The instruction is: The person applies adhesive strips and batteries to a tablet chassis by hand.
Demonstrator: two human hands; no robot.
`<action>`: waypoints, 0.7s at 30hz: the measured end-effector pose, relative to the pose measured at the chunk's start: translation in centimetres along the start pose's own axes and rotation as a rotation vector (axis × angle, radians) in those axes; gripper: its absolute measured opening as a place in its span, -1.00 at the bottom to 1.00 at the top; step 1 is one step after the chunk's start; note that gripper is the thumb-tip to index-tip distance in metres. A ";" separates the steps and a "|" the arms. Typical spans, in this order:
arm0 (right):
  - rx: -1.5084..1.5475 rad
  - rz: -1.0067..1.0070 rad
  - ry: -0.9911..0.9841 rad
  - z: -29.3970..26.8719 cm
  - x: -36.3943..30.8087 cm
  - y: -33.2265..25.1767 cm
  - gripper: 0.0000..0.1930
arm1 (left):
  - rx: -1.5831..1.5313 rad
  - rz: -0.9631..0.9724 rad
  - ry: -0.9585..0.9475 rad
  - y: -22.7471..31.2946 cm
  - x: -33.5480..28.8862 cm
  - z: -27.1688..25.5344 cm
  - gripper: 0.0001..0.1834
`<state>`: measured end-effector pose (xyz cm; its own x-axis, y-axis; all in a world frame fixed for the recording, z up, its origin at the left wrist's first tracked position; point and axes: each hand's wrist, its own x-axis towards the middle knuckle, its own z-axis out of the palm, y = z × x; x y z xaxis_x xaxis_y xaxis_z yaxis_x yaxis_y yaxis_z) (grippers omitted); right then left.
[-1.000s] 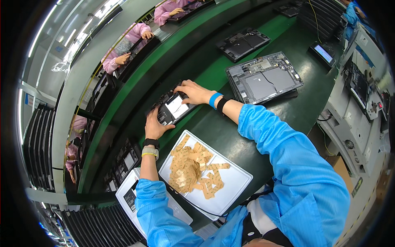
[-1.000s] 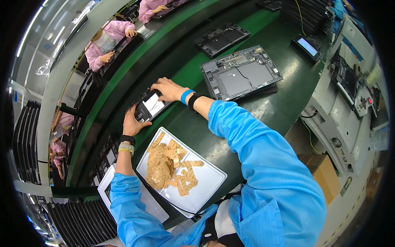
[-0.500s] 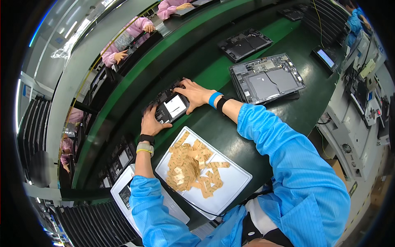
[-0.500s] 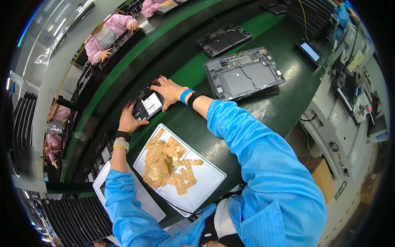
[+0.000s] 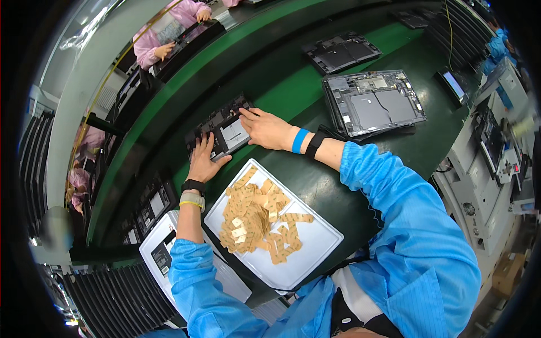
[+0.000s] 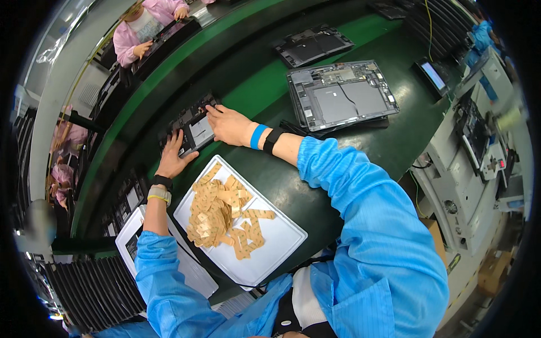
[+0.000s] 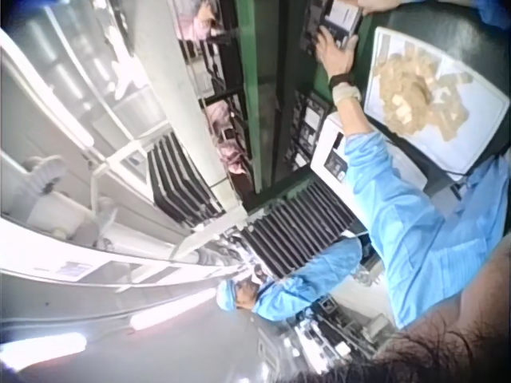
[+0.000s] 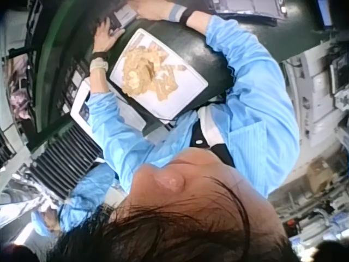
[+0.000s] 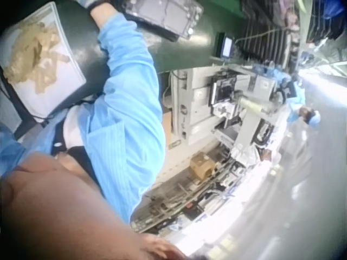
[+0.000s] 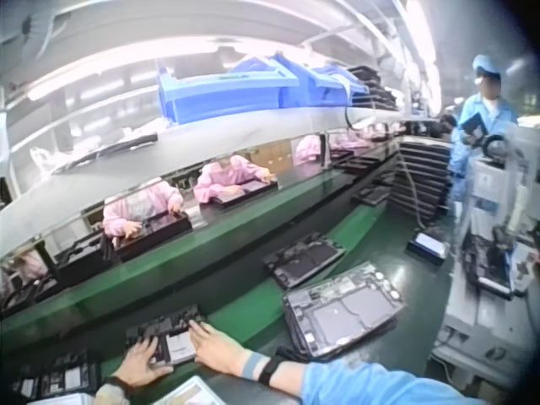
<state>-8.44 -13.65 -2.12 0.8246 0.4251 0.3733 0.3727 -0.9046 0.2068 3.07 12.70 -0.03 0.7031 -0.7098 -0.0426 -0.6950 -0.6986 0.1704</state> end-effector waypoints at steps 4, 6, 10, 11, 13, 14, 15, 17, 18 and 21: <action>0.039 0.008 0.018 -1.0 1.3 -1.3 -0.54 | 0.117 -0.005 0.087 -0.8 -1.5 0.6 0.11; 0.007 -0.008 0.017 -1.4 1.3 -2.4 -0.70 | 0.116 0.060 0.206 -1.1 -2.0 2.2 0.03; -0.070 -0.043 0.171 -0.9 0.4 -2.3 -0.81 | 0.233 -0.134 0.035 1.6 -2.7 2.3 0.08; -0.067 -0.022 0.103 -1.0 0.4 -2.1 -0.83 | 0.169 -0.163 -0.088 3.5 -3.3 0.5 0.07; -0.002 -0.022 0.155 -0.7 0.3 -2.5 -0.84 | -0.012 -0.158 -0.229 5.4 -6.3 -4.0 -0.03; 0.037 -0.015 0.173 -0.7 0.2 -2.7 -0.85 | -0.161 -0.181 -0.324 7.2 -8.3 -7.7 -0.09; 0.045 -0.015 0.182 -0.8 0.5 -2.9 -0.85 | -0.305 -0.111 -0.232 6.7 -10.4 -8.7 -0.16; 0.041 -0.044 0.246 -0.7 0.4 -2.6 -0.87 | -0.453 -0.030 -0.029 5.9 -14.6 -11.4 -0.25; 0.042 -0.030 0.248 -0.8 0.5 -2.1 -0.87 | -0.451 -0.022 0.086 5.7 -16.5 -13.3 -0.28; 0.367 0.025 0.047 -1.4 0.6 -0.8 -0.87 | -0.313 -0.163 0.161 1.3 -22.0 -16.2 -0.23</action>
<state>-8.87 -12.61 -0.82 0.8184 0.3958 0.4166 0.4873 -0.8623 -0.1379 -10.85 28.88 17.07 0.8323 -0.5514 0.0573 -0.5104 -0.7218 0.4675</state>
